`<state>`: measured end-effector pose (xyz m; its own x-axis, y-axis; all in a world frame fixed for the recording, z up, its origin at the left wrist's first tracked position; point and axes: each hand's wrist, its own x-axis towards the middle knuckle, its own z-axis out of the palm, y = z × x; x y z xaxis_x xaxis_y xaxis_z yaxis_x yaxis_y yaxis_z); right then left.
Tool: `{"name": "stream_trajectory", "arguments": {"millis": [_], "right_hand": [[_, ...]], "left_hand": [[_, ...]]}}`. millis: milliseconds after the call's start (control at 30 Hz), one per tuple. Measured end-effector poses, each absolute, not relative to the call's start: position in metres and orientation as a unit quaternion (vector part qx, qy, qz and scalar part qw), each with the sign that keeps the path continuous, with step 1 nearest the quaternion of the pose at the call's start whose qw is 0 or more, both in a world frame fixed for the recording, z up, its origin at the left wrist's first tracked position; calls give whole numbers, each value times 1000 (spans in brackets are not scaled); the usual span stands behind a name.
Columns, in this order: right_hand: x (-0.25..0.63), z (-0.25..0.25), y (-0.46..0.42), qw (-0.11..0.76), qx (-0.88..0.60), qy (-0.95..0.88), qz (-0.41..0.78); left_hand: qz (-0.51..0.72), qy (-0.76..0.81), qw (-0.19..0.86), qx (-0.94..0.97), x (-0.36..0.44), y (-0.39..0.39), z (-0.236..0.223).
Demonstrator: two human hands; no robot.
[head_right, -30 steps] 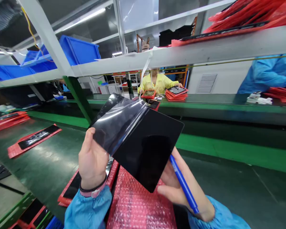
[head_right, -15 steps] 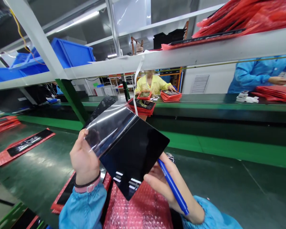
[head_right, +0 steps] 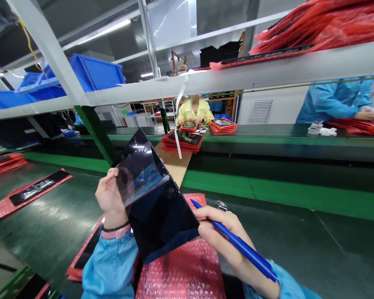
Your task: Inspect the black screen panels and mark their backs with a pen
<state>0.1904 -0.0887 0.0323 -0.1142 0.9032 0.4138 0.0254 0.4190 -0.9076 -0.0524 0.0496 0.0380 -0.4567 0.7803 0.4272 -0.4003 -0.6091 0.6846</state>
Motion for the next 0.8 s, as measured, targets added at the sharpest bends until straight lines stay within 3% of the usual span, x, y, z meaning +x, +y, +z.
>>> {"name": "stream_trajectory", "arguments": {"millis": [133,400,800], "right_hand": [[191,34,-85,542,-430,-621,368],[188,27,-81,556,-459,-583,374],[177,7,-86,565,-448,-677,146]], "left_hand": [[803,259,351,406,-45,38,40],[723,198,470,465,-16,5,40],[732,188,378,534,-17,-2,36]]}}
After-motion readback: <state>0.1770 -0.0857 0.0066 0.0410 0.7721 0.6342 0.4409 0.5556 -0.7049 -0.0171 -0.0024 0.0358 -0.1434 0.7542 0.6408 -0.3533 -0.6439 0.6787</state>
